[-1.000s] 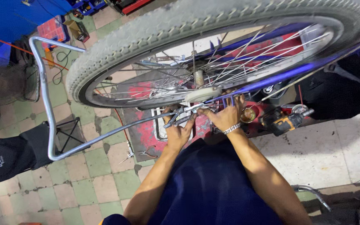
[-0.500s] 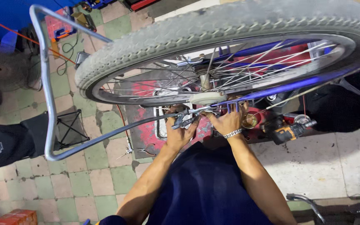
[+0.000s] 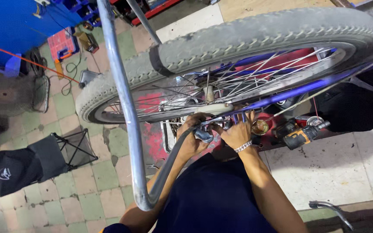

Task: The person works on the rear wheel hub of a bicycle mounted on a repair stand. They use a wrench to tighten bolts on the hub and a power drill to adjust components on the wheel axle. The person also handles a small white plastic part near the wheel.

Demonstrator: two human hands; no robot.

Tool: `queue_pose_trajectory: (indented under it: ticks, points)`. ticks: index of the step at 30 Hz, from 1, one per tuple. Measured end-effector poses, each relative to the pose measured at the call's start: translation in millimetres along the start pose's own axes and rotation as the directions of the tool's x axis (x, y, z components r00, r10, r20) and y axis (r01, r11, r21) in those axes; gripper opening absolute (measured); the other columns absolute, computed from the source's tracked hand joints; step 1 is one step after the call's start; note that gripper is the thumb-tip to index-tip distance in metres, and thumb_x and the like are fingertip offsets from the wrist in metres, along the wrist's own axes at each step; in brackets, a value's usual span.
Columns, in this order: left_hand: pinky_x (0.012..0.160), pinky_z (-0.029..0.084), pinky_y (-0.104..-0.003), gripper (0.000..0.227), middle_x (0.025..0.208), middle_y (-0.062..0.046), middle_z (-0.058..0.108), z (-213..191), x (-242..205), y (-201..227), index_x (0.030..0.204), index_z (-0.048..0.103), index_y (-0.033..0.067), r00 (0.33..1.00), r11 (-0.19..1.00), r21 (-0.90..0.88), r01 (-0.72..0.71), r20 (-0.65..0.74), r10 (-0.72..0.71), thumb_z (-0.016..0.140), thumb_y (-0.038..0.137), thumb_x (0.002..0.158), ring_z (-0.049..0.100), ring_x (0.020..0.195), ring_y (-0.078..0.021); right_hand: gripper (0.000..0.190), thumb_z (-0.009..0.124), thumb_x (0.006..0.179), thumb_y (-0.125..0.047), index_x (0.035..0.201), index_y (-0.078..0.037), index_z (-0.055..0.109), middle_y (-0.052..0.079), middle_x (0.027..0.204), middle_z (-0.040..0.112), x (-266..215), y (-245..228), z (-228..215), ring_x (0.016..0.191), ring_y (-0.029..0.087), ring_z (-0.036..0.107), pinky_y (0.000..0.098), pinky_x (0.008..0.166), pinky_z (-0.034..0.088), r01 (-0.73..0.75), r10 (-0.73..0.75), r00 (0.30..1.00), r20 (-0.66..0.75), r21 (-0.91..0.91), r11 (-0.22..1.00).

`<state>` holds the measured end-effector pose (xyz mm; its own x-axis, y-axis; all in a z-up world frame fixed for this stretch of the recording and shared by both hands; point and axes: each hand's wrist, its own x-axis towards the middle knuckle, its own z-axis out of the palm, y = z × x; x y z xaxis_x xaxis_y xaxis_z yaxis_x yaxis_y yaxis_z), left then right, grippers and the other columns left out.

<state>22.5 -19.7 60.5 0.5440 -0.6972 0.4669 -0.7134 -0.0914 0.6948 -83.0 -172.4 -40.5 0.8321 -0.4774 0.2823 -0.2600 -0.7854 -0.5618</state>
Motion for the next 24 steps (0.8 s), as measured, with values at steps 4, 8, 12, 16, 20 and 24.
queue_pose_trajectory:
  ticks: [4,8,12,16,20,24]
  points:
    - [0.078,0.061,-0.04,0.046,0.118,-0.023,0.067,-1.6,0.7,-3.2,0.12,0.045,0.0006,1.0,0.999,0.019,-0.026,0.001,0.026,0.077,0.016,0.09,0.073,0.097,-0.0356,0.099,0.078,0.076,-0.067,0.141,0.004,0.055,0.028,0.138,0.058,-0.7,3.9,3.7,0.134,0.047,0.047,0.0615,0.119,0.024,-0.071,0.071,0.997,0.0,0.073,0.995]
    - [0.074,0.062,-0.038,0.049,0.117,-0.025,0.067,-2.8,4.7,-11.8,0.12,0.044,-0.0018,0.996,0.996,-0.026,-0.086,0.026,0.087,0.076,0.024,0.093,0.074,0.094,-0.0344,0.089,0.081,0.074,-0.059,0.135,0.001,0.059,0.024,0.132,0.062,4.0,-7.7,3.3,0.13,0.045,0.05,0.0615,0.118,0.024,-0.069,0.073,0.997,-0.034,0.107,0.992]
    - [0.075,0.061,-0.037,0.053,0.118,-0.027,0.065,-1.2,4.8,-19.8,0.119,0.044,-0.0035,0.993,0.991,-0.087,-0.103,0.04,0.107,0.074,0.028,0.089,0.072,0.094,-0.0349,0.074,0.084,0.074,-0.052,0.124,-0.003,0.062,0.023,0.125,0.063,7.4,-12.6,4.7,0.125,0.041,0.052,0.0627,0.116,0.024,0.0,0.0,0.997,-0.074,0.005,1.0]
    - [0.084,0.056,-0.045,0.048,0.114,-0.023,0.062,4.5,13.4,-15.8,0.114,0.05,-0.0009,0.996,0.998,0.051,-0.044,-0.076,0.048,0.081,0.023,0.087,0.067,0.1,-0.0387,0.075,0.084,0.074,-0.047,0.126,0.002,0.06,0.022,0.126,0.062,15.3,-16.7,6.5,0.129,0.043,0.051,0.0622,0.12,0.023,-0.06,0.075,0.989,-0.123,0.119,0.991]
    - [0.097,0.052,-0.05,0.05,0.128,-0.025,0.058,-5.0,23.0,3.6,0.12,0.051,-0.001,0.998,0.994,0.112,0.005,-0.057,0.001,0.081,0.019,0.084,0.062,0.114,-0.0419,0.076,0.086,0.069,-0.048,0.127,-0.003,0.064,0.021,0.13,0.064,20.2,-22.1,-0.4,0.131,0.042,0.051,0.0607,0.12,0.023,-0.037,0.04,0.993,-0.115,0.024,0.999]
    - [0.102,0.047,-0.052,0.062,0.129,-0.025,0.06,-6.8,30.0,7.7,0.128,0.051,-0.0032,0.998,0.96,0.28,0.028,-0.065,-0.01,0.084,0.018,0.08,0.059,0.118,-0.045,0.081,0.087,0.072,-0.052,0.128,0.001,0.061,0.022,0.129,0.063,25.0,-21.0,2.3,0.132,0.044,0.05,0.0606,0.12,0.024,-0.119,0.126,0.99,-0.067,0.094,0.988]
